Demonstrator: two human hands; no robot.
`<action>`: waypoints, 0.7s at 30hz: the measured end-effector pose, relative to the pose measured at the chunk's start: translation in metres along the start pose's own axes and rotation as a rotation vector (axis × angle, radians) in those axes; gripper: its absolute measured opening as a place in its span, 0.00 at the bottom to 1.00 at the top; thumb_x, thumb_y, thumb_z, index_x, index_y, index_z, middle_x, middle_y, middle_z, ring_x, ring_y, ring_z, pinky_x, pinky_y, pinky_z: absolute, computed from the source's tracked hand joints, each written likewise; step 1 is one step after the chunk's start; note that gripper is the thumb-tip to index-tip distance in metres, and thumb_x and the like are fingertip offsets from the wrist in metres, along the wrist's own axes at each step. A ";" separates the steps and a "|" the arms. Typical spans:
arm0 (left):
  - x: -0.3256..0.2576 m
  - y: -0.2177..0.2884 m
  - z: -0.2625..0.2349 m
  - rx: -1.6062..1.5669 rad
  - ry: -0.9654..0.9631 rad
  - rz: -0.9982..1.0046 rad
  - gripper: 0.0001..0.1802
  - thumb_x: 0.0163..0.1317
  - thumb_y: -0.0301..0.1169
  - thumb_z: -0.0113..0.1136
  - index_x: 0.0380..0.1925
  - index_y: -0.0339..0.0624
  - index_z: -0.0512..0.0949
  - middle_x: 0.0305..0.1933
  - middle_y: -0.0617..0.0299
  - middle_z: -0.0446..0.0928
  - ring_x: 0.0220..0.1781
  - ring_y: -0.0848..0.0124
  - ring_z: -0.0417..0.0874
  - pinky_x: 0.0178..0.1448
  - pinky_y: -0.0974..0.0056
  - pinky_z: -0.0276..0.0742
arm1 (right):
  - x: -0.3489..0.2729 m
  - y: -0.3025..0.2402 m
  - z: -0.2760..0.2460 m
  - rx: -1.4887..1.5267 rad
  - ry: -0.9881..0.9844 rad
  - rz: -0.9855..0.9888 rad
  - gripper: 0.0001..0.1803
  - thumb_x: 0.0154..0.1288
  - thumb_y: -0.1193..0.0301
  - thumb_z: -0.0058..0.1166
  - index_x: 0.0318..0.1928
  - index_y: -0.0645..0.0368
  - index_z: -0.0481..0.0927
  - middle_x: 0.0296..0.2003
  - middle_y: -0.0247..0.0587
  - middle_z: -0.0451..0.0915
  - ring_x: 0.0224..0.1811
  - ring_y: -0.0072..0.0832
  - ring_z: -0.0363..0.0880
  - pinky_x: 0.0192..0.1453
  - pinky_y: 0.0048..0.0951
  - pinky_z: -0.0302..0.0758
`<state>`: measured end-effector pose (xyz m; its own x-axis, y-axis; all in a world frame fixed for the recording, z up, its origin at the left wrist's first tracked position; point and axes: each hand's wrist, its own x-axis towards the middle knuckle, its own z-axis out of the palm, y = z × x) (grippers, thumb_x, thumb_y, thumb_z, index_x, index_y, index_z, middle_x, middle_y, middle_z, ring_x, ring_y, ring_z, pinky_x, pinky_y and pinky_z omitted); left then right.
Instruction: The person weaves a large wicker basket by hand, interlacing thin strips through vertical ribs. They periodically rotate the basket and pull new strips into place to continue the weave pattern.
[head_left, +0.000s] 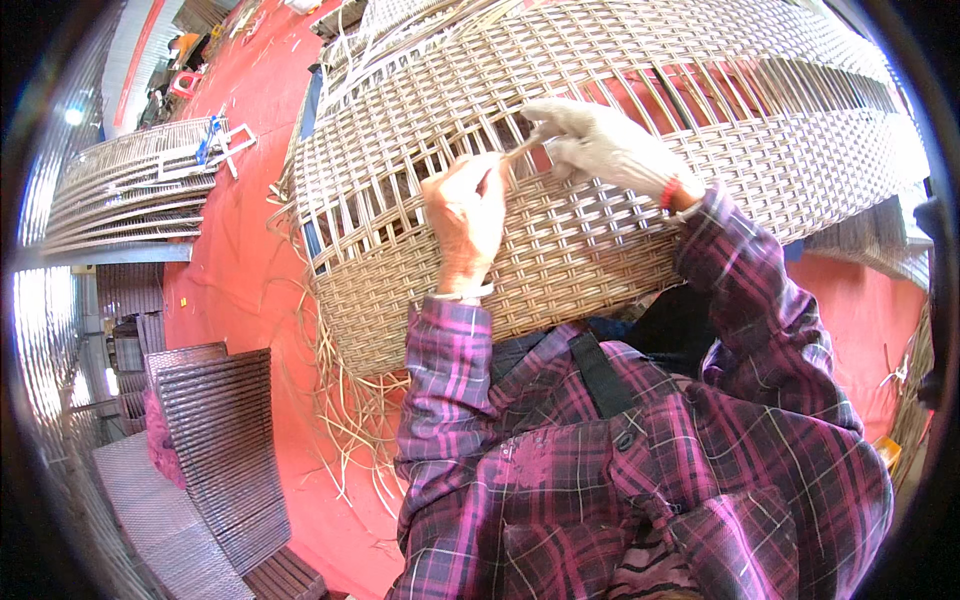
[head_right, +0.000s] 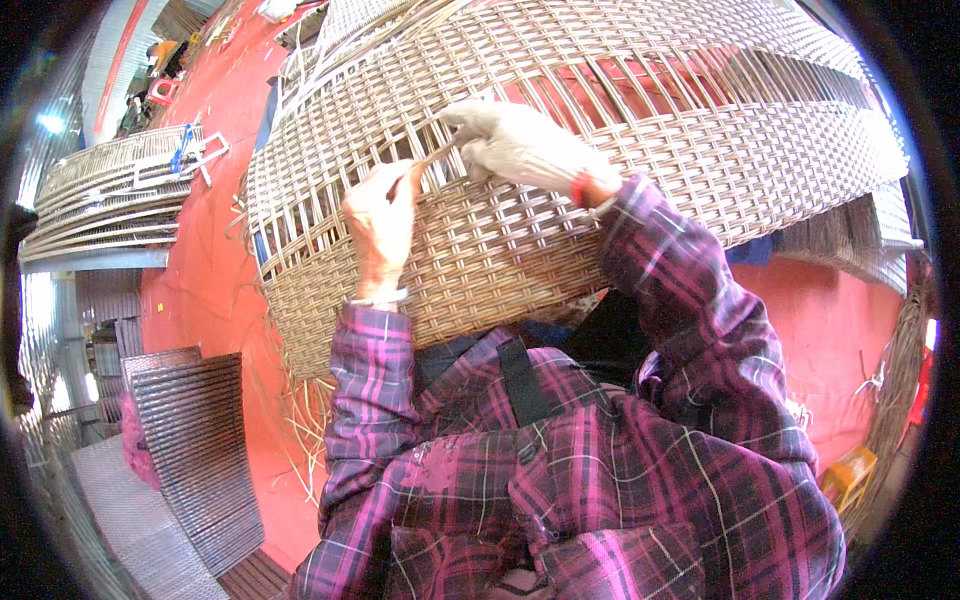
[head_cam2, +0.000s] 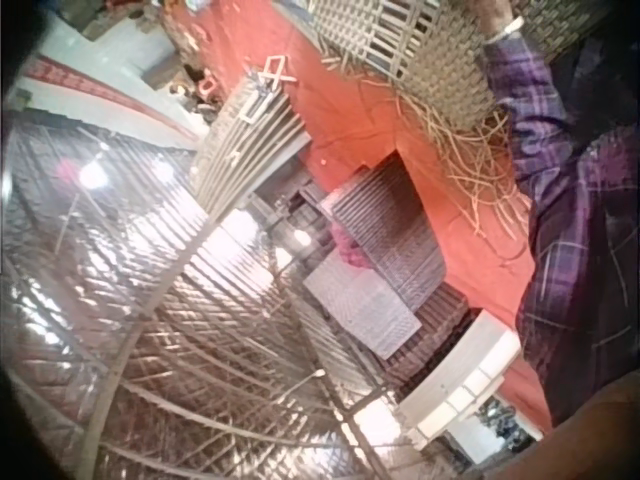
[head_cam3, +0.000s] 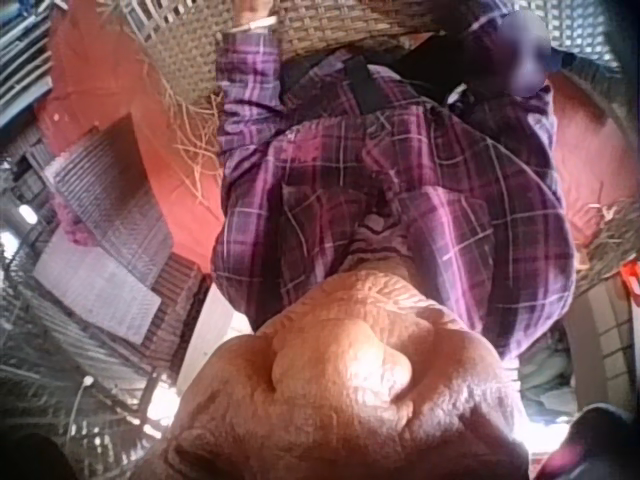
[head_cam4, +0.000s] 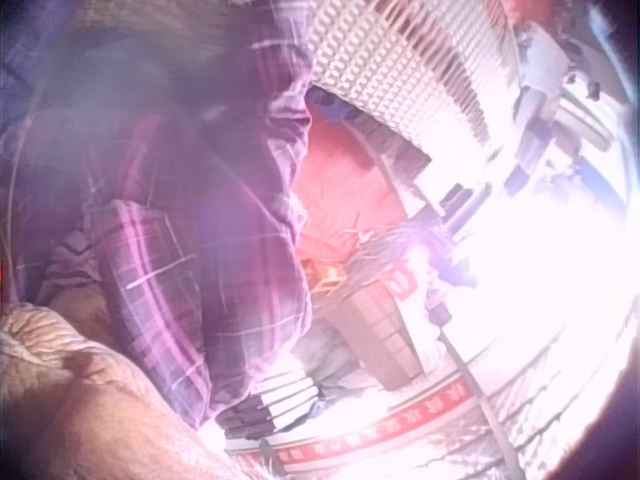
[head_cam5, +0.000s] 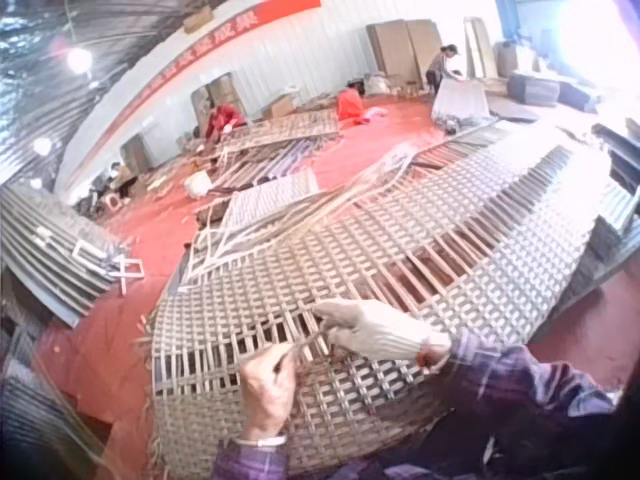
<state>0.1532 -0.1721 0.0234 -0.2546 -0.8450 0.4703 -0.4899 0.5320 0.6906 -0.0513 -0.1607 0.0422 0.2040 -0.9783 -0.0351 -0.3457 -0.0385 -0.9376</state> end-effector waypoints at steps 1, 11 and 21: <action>-0.002 -0.003 -0.005 0.104 0.028 0.037 0.04 0.58 0.22 0.65 0.33 0.37 0.84 0.29 0.57 0.83 0.28 0.68 0.82 0.34 0.66 0.75 | 0.008 0.001 0.004 -0.117 -0.045 0.014 0.30 0.67 0.78 0.47 0.70 0.58 0.63 0.47 0.44 0.82 0.35 0.26 0.81 0.40 0.26 0.80; 0.002 -0.024 0.031 0.169 0.083 -0.027 0.07 0.60 0.31 0.63 0.29 0.39 0.81 0.23 0.56 0.79 0.24 0.62 0.78 0.34 0.60 0.72 | 0.044 0.014 0.008 -0.107 -0.231 -0.051 0.34 0.63 0.74 0.54 0.70 0.52 0.64 0.38 0.44 0.84 0.33 0.30 0.81 0.37 0.32 0.78; -0.001 -0.022 0.034 0.205 0.167 0.253 0.07 0.56 0.26 0.67 0.35 0.43 0.82 0.41 0.62 0.81 0.46 0.61 0.79 0.53 0.56 0.67 | 0.007 0.002 -0.027 0.217 0.011 -0.132 0.16 0.66 0.72 0.57 0.54 0.57 0.80 0.32 0.30 0.79 0.32 0.13 0.73 0.33 0.18 0.71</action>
<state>0.1361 -0.1847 -0.0113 -0.2579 -0.6586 0.7069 -0.5905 0.6866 0.4242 -0.0754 -0.1728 0.0499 0.2240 -0.9700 0.0948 -0.1117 -0.1222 -0.9862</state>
